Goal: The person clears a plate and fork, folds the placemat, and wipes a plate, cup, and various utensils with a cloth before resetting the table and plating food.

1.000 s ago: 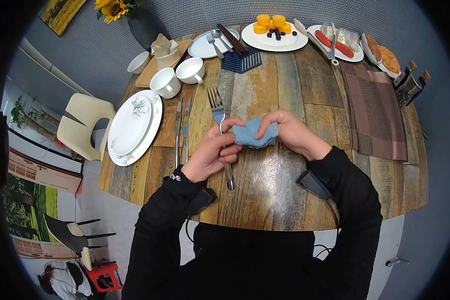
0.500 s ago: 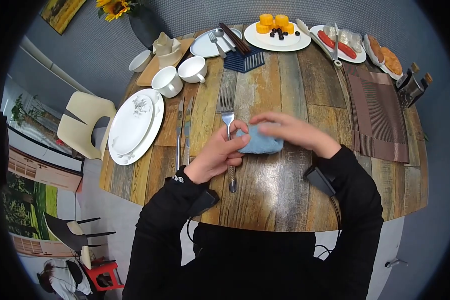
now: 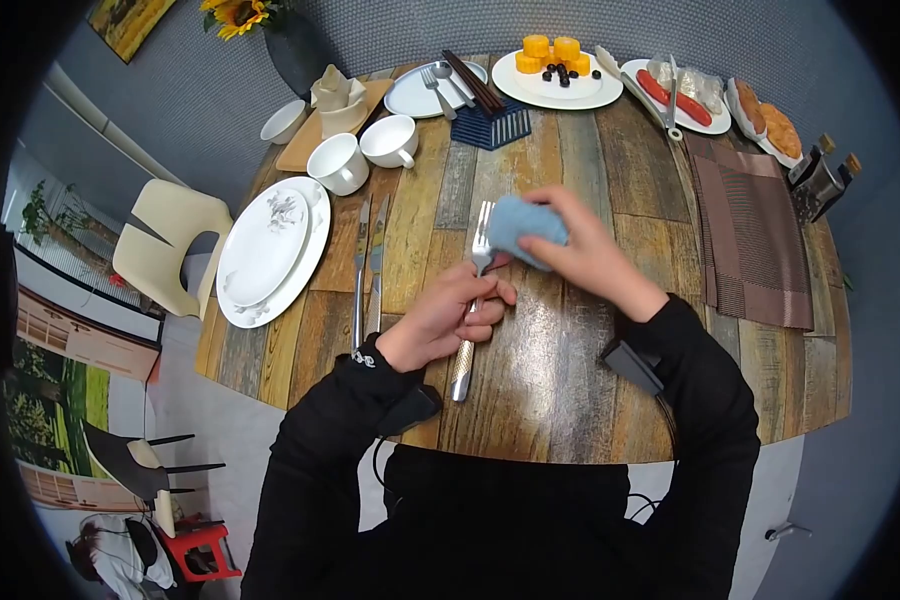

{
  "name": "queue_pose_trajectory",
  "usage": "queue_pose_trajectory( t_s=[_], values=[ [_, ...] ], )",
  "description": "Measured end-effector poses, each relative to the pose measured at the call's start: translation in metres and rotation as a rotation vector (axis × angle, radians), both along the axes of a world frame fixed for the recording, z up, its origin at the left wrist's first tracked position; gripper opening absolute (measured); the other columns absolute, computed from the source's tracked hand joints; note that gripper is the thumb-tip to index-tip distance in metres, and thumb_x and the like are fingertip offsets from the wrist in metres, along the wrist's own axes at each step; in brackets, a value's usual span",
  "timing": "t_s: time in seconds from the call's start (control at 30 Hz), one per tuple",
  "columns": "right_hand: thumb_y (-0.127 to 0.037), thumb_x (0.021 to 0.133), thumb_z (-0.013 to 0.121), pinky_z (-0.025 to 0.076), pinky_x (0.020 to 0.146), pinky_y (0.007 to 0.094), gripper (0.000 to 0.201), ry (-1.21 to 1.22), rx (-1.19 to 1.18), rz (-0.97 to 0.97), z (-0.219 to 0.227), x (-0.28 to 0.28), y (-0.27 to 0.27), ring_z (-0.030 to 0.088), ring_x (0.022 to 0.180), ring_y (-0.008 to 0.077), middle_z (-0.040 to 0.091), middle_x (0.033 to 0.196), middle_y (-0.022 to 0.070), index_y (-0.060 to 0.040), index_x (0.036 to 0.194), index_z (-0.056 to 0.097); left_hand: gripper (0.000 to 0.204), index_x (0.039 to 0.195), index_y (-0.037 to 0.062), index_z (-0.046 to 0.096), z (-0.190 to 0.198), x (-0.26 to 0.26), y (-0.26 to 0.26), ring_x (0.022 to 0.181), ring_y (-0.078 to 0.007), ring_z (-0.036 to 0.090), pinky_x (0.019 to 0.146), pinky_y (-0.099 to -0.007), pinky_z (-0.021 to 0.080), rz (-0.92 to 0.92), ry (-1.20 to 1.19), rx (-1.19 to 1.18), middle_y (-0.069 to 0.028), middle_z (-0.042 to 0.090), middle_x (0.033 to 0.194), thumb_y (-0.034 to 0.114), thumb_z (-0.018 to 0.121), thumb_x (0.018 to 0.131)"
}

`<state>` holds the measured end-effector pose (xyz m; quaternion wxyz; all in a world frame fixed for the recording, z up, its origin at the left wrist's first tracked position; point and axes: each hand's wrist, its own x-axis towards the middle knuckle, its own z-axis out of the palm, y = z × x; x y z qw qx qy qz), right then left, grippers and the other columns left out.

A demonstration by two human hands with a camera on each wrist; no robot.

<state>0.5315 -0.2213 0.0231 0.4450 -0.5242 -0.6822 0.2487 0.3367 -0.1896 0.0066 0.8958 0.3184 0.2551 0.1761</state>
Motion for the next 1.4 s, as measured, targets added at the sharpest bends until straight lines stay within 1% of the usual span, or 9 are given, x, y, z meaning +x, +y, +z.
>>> queue_pose_trajectory(
  t_s=[0.1,0.3,0.57,0.63,0.77,0.83,0.93,1.1,1.4],
  values=[
    [-0.004,0.07,0.058,0.041,0.081,0.0327,0.036,-0.185,0.115,0.244,0.006,-0.021,-0.003,0.051,0.093,0.0293,0.046,0.102,0.0114,-0.0061,0.104,0.048,0.015,0.102,0.0059,0.037,0.001,-0.001,-0.002,0.045,-0.0056,0.033,0.035,-0.018,0.024,-0.03,0.001,-0.002,-0.009,0.052,0.078,0.008,0.037,0.088],
    [0.0,0.068,0.057,0.043,0.073,0.0336,0.034,-0.327,0.132,0.119,0.01,-0.025,-0.004,0.051,0.088,0.031,0.045,0.096,0.0121,-0.006,0.1,0.051,0.005,0.09,0.0061,0.044,-0.003,-0.003,0.002,0.04,-0.0026,0.03,0.035,-0.0167,0.022,-0.068,-0.005,0.02,-0.0039,0.051,0.068,0.008,0.039,0.088],
    [0.001,0.068,0.056,0.043,0.071,0.0358,0.034,-0.377,0.226,-0.119,0.009,-0.015,0.006,0.05,0.089,0.033,0.044,0.098,0.0132,-0.0077,0.101,0.051,0.032,0.121,0.0063,0.037,0.004,-0.001,-0.001,0.045,-0.0032,0.029,0.038,-0.0163,0.023,-0.038,0.019,0.014,-0.0048,0.051,0.072,0.007,0.038,0.089],
    [-0.001,0.069,0.057,0.044,0.071,0.0363,0.035,-0.37,0.323,-0.279,0.009,-0.01,0.01,0.05,0.09,0.0333,0.044,0.1,0.0135,-0.0087,0.103,0.051,0.031,0.119,0.0065,0.037,0.003,0.001,-0.004,0.047,-0.0039,0.031,0.039,-0.0164,0.023,-0.024,0.009,0.015,-0.005,0.051,0.074,0.007,0.038,0.088],
    [-0.003,0.07,0.058,0.044,0.071,0.0364,0.035,-0.283,0.442,-0.276,0.013,-0.012,0.007,0.051,0.088,0.0342,0.044,0.103,0.0138,-0.0091,0.104,0.05,0.028,0.114,0.0073,0.038,0.004,0.001,-0.002,0.05,-0.0059,0.034,0.039,-0.0168,0.023,0.043,-0.052,-0.024,-0.0058,0.052,0.08,0.004,0.038,0.086],
    [-0.005,0.071,0.058,0.044,0.072,0.036,0.034,-0.267,0.419,-0.073,0.015,-0.019,0.002,0.052,0.088,0.033,0.046,0.102,0.0123,-0.0085,0.104,0.05,0.027,0.11,0.0078,0.037,0.006,0.002,-0.004,0.048,-0.0064,0.034,0.038,-0.0175,0.024,0.054,-0.084,-0.021,-0.007,0.051,0.08,0.001,0.038,0.084],
    [-0.006,0.071,0.058,0.044,0.071,0.035,0.033,-0.324,0.193,0.061,0.011,-0.027,-0.003,0.052,0.089,0.0318,0.048,0.099,0.0108,-0.008,0.103,0.05,0.024,0.103,0.0079,0.038,0.0,0.0,0.001,0.047,-0.0071,0.035,0.037,-0.0187,0.025,0.053,-0.126,-0.017,-0.0081,0.051,0.08,-0.002,0.039,0.08],
    [-0.006,0.072,0.057,0.045,0.068,0.0341,0.029,-0.223,0.168,0.207,0.006,-0.024,-0.003,0.053,0.086,0.0305,0.05,0.098,0.0095,-0.0102,0.101,0.052,0.02,0.097,0.0073,0.042,-0.006,-0.002,0.002,0.047,-0.0072,0.035,0.038,-0.0195,0.025,0.019,-0.148,0.004,-0.0081,0.052,0.08,-0.003,0.04,0.079],
    [-0.005,0.072,0.058,0.045,0.067,0.0354,0.032,-0.382,0.303,-0.208,0.008,-0.018,0.007,0.053,0.086,0.0311,0.049,0.099,0.0095,-0.0113,0.102,0.052,0.04,0.118,0.0073,0.038,-0.006,0.0,0.001,0.053,-0.0073,0.037,0.043,-0.0201,0.027,0.005,-0.168,-0.001,-0.0084,0.052,0.083,-0.005,0.041,0.08]
  ],
)
